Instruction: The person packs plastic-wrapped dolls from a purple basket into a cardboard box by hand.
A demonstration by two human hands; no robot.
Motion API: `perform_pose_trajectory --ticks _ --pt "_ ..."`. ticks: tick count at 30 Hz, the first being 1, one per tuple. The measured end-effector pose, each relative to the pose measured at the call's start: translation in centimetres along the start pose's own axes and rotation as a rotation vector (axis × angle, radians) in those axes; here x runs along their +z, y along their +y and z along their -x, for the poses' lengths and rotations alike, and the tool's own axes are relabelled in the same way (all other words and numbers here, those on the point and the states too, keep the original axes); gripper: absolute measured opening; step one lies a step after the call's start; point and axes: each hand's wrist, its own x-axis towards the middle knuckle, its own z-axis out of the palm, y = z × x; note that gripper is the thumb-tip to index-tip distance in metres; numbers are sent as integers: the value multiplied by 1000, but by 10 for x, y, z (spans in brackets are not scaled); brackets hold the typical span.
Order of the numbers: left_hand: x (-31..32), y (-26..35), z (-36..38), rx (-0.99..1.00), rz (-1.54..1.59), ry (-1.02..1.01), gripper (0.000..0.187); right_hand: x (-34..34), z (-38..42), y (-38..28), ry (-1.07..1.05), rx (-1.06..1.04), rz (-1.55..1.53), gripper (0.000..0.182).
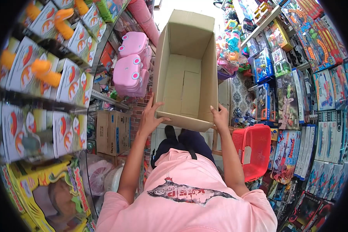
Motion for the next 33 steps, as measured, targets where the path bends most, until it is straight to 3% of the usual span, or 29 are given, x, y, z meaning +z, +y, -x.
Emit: perform_pose_trajectory --ticks 2,5,11,15,17,21,23,26,33 --pt "7 -4 26 -139 98 -52 55 -7 25 5 -7 21 38 43" --pt "18 0 66 -13 94 57 48 -14 61 14 0 21 33 43" --pt "30 22 158 -44 114 78 41 -40 136 53 -30 47 15 43" --pt "36 42 226 -7 72 93 39 -61 197 64 -28 53 19 44" --pt "37 57 264 -161 72 2 37 -68 227 81 -27 61 -16 44" --pt "27 84 330 -114 76 -60 41 -87 287 103 -63 78 -126 44" --pt "24 99 362 -219 255 -80 61 -91 314 118 -31 56 -106 45" --pt "41 103 405 -259 374 -2 73 -103 359 132 1 -3 -57 47" --pt "41 121 473 -540 192 -41 64 -120 437 140 -34 23 46 52"
